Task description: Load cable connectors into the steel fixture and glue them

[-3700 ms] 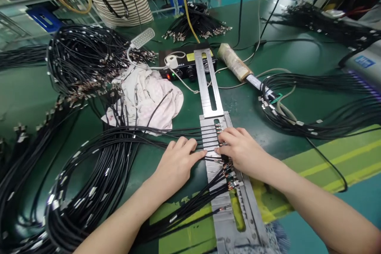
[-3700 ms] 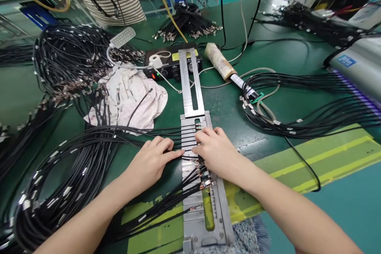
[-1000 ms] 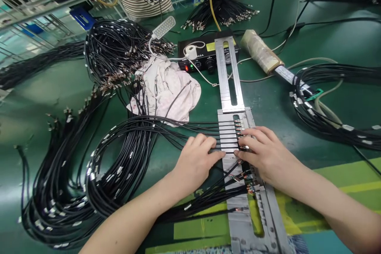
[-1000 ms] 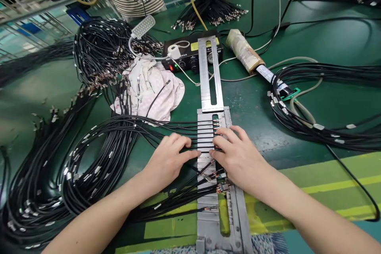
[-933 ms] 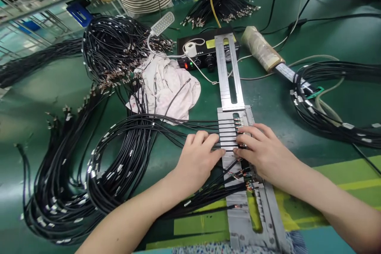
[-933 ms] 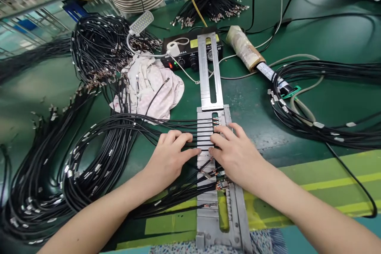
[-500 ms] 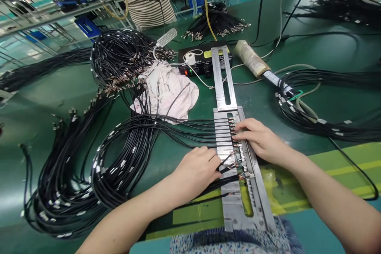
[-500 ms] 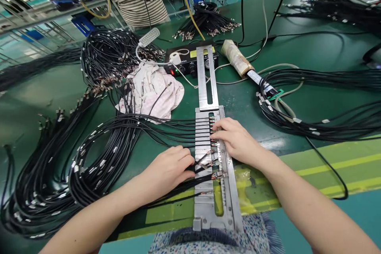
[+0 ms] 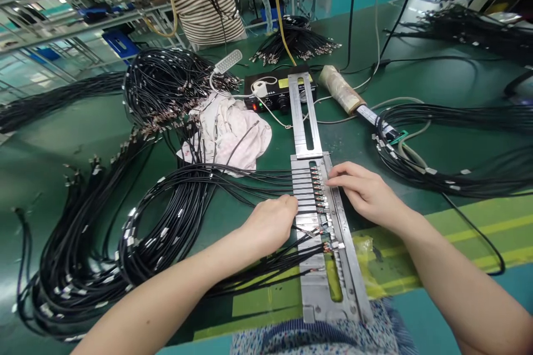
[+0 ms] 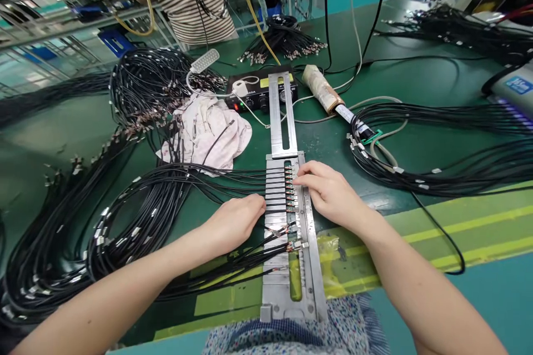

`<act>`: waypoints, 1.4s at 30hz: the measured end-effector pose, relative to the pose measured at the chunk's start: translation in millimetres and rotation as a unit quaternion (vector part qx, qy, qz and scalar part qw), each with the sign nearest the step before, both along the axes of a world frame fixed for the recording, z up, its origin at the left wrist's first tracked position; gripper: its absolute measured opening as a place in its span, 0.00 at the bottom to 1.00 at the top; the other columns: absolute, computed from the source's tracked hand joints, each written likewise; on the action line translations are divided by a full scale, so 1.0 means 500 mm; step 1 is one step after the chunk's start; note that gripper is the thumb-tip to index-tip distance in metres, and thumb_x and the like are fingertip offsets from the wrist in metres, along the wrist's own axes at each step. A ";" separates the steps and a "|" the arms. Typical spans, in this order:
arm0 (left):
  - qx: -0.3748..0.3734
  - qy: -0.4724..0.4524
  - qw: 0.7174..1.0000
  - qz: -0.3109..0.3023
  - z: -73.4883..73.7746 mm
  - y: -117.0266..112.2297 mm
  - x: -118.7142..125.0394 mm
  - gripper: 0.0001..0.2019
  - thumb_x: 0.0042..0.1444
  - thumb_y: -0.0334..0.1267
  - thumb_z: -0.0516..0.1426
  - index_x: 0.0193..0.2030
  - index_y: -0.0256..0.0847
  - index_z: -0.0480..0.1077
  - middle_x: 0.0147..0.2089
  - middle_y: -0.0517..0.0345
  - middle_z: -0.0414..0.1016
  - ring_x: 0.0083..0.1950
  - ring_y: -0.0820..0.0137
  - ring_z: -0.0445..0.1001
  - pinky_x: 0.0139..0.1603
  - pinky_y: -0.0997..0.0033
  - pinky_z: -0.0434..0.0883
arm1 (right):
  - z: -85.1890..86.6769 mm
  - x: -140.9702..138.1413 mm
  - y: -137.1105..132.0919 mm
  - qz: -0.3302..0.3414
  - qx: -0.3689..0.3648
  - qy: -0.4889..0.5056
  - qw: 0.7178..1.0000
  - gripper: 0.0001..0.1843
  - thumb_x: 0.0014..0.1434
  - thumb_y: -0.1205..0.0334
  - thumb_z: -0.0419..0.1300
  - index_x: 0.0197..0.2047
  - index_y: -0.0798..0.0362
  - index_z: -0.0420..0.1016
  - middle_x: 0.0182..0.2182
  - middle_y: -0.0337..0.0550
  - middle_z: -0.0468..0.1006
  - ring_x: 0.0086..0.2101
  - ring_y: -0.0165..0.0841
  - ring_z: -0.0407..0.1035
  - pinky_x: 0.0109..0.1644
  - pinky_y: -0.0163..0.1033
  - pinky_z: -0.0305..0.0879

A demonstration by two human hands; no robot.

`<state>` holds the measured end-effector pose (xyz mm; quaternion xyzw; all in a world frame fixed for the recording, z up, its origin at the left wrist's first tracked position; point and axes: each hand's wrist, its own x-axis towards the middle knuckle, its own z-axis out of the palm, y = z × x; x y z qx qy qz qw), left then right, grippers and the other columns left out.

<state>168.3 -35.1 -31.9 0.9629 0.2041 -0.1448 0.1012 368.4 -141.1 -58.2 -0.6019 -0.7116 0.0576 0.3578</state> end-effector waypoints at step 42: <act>0.123 -0.080 0.979 -0.141 -0.069 0.008 -0.027 0.10 0.63 0.31 0.45 0.47 0.41 0.64 0.36 0.56 0.67 0.34 0.70 0.67 0.27 0.75 0.63 | -0.021 -0.038 -0.010 0.106 -0.093 -0.143 0.980 0.23 0.49 0.79 0.50 0.41 0.49 0.77 0.39 0.47 0.73 0.44 0.40 0.61 0.48 0.48 0.57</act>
